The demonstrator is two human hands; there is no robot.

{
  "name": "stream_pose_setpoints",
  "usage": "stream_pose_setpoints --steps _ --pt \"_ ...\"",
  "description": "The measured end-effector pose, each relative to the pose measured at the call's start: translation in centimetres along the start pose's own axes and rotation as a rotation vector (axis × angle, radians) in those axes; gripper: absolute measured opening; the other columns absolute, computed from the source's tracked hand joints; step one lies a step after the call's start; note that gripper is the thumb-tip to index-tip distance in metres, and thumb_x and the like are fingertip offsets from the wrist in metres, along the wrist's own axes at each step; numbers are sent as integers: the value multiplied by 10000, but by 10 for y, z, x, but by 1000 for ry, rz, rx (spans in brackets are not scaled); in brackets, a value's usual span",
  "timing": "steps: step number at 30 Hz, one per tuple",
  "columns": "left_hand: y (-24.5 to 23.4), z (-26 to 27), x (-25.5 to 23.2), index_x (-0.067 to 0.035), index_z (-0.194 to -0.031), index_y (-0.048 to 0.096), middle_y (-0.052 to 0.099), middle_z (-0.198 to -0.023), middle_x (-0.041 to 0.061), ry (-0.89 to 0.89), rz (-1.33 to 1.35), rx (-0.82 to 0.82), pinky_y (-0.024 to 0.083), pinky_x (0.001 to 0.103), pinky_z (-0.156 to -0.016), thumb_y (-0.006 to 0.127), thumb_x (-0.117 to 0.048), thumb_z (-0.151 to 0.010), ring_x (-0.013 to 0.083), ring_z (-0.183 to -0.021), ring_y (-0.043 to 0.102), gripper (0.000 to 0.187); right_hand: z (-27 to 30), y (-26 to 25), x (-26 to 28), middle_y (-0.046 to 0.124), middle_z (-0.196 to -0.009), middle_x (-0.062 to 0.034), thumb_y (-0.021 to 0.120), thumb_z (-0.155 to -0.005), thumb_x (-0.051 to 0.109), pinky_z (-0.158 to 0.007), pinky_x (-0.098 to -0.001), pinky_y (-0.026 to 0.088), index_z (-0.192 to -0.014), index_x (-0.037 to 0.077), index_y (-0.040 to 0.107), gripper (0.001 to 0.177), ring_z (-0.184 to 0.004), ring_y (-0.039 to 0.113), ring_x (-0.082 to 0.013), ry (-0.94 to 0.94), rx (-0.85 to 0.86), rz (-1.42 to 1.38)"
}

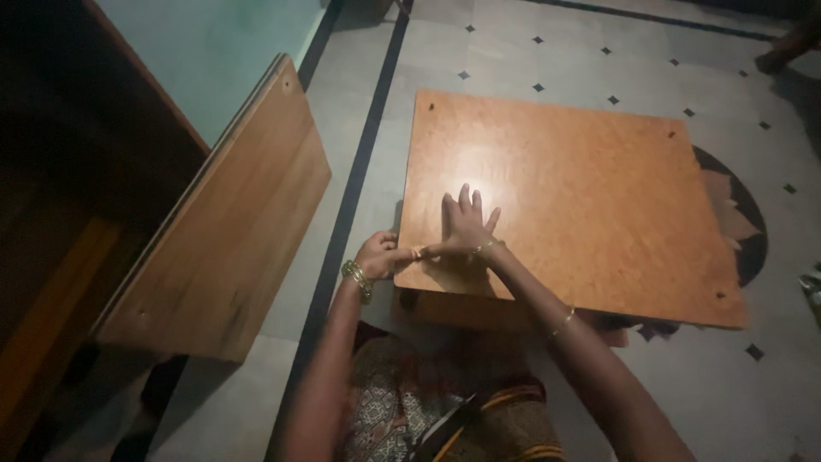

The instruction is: The person aligns a wooden tabletop onto a base with cylindrical legs and repeatedly presses and adjusts the corners to secure the fit. The tabletop is handled by hand without visible tools.

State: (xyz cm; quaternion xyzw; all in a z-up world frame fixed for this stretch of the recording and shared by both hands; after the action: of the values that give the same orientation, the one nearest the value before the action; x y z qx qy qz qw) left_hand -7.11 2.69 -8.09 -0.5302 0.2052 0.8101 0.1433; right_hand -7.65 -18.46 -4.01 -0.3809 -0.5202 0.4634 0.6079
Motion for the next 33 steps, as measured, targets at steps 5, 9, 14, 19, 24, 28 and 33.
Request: stream_pose_setpoints --steps 5,9,14,19,24,28,33 --pt "-1 35 -14 0 -1383 504 758 -1111 137 -74 -114 -51 572 285 -681 828 -249 -775 175 -929 739 732 4 -3 -8 -1 -1632 -401 822 -546 791 -1105 -804 101 -1576 70 281 1369 -1499 -57 -625 -97 -69 -200" --pt "9 56 -17 -70 -1343 582 735 -1143 56 -115 42 -54 611 287 -772 764 -306 -792 135 -1019 712 626 6 -8 -10 -5 -1655 -397 828 -649 718 -1144 -771 85 -1581 38 299 1269 -1528 -67 -605 -152 -76 -333" --pt "16 52 -22 3 -1283 649 737 -1112 118 -151 10 -62 590 289 -766 775 -282 -808 184 -974 719 568 14 -15 0 59 -1648 -356 854 -566 674 -1120 -787 112 -1548 50 324 1279 -1514 -7 -579 -61 -75 -196" --pt "22 47 -21 0 -1299 551 720 -1176 135 -132 109 36 606 269 -926 774 -215 -837 180 -1060 725 556 22 -29 13 41 -1626 -403 875 -550 686 -1104 -799 61 -1540 33 322 1309 -1496 -36 -614 -88 -92 -253" --pt "21 40 -7 43 -1248 569 716 -1170 144 -110 195 -13 568 295 -993 742 -174 -865 192 -1096 715 473 25 -33 16 24 -1632 -388 865 -529 724 -1049 -842 -62 -1558 49 289 1359 -1506 -55 -586 -52 -97 -227" --pt "21 34 3 152 -1294 542 706 -1159 183 -28 192 -35 538 313 -1007 755 -185 -885 224 -1115 711 571 25 -31 20 10 -1616 -409 846 -514 773 -1037 -840 -79 -1556 31 273 1402 -1498 -82 -591 -57 -82 -195" --pt "20 36 13 123 -1492 319 730 -1202 163 -113 151 -111 530 253 -1009 785 -280 -831 180 -1173 679 903 25 -28 20 -34 -1605 -427 813 -485 843 -1008 -854 -117 -1558 6 236 1478 -1484 -126 -599 -49 -51 -152"
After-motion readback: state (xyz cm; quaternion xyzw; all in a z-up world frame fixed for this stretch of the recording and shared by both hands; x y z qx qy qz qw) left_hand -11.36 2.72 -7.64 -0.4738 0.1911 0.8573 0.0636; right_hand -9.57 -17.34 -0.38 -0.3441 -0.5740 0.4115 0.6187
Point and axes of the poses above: each hand's wrist, its own z-axis away from the middle knuckle, its own y-axis out of the palm, x = y × z, the point moved 7 cm from there along -z, towards the middle knuckle
